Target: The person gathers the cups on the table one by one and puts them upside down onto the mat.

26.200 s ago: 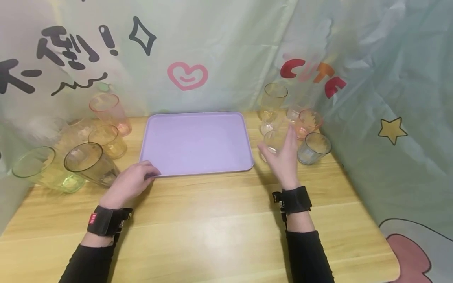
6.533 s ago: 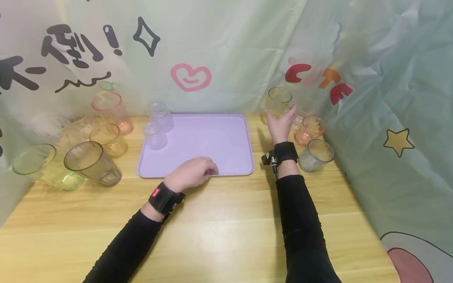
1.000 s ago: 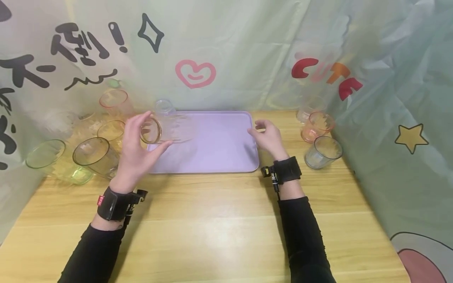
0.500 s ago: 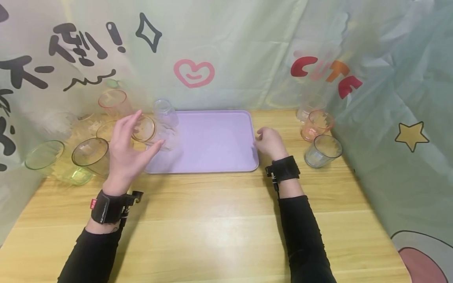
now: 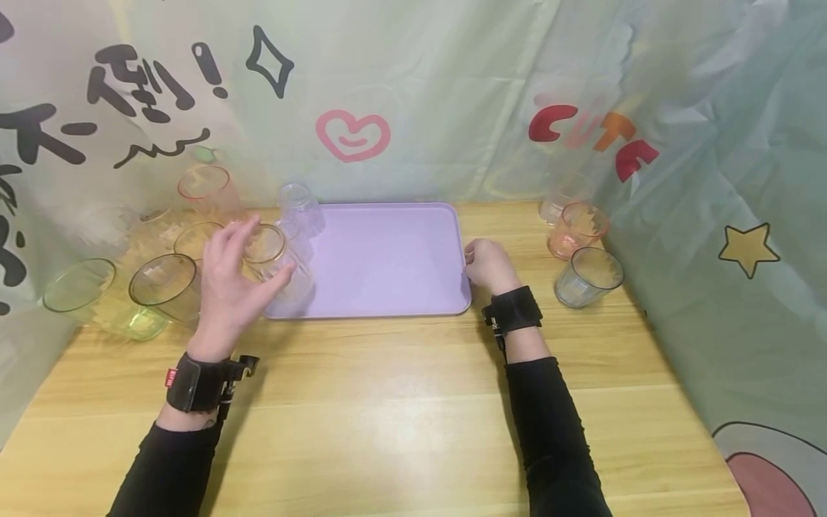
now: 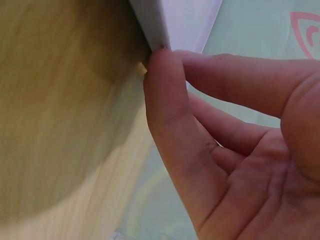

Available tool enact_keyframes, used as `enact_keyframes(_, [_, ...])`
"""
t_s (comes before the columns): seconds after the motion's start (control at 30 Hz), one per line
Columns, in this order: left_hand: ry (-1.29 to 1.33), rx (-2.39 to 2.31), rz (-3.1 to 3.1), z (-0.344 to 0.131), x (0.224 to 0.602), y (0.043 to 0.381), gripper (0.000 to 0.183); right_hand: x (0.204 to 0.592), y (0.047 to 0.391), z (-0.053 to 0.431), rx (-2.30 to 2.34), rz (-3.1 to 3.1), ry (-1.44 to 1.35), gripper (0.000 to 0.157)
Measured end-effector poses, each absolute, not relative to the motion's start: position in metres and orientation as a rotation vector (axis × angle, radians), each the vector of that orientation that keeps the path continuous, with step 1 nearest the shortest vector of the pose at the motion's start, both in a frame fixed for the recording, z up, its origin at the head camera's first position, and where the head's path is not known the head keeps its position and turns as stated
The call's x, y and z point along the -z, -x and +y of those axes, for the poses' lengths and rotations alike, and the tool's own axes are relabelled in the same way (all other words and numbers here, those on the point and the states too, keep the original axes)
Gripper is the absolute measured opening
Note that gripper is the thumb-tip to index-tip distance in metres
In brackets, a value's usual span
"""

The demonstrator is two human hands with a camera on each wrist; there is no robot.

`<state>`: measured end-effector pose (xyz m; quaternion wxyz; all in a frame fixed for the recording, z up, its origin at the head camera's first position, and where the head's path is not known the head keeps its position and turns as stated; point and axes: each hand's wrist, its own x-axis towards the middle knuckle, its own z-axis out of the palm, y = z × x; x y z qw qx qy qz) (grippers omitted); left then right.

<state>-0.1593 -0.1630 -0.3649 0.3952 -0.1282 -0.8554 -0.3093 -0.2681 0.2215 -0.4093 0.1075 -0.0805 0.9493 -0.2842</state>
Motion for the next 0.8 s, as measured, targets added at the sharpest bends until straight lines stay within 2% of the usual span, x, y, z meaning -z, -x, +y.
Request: enact_keyframes(0.8, [0.208,0.792,-2.415,-0.174,0.385,0.163,0.078,0.411,0.268,0.220,0.783,2.810,0.219,0.037])
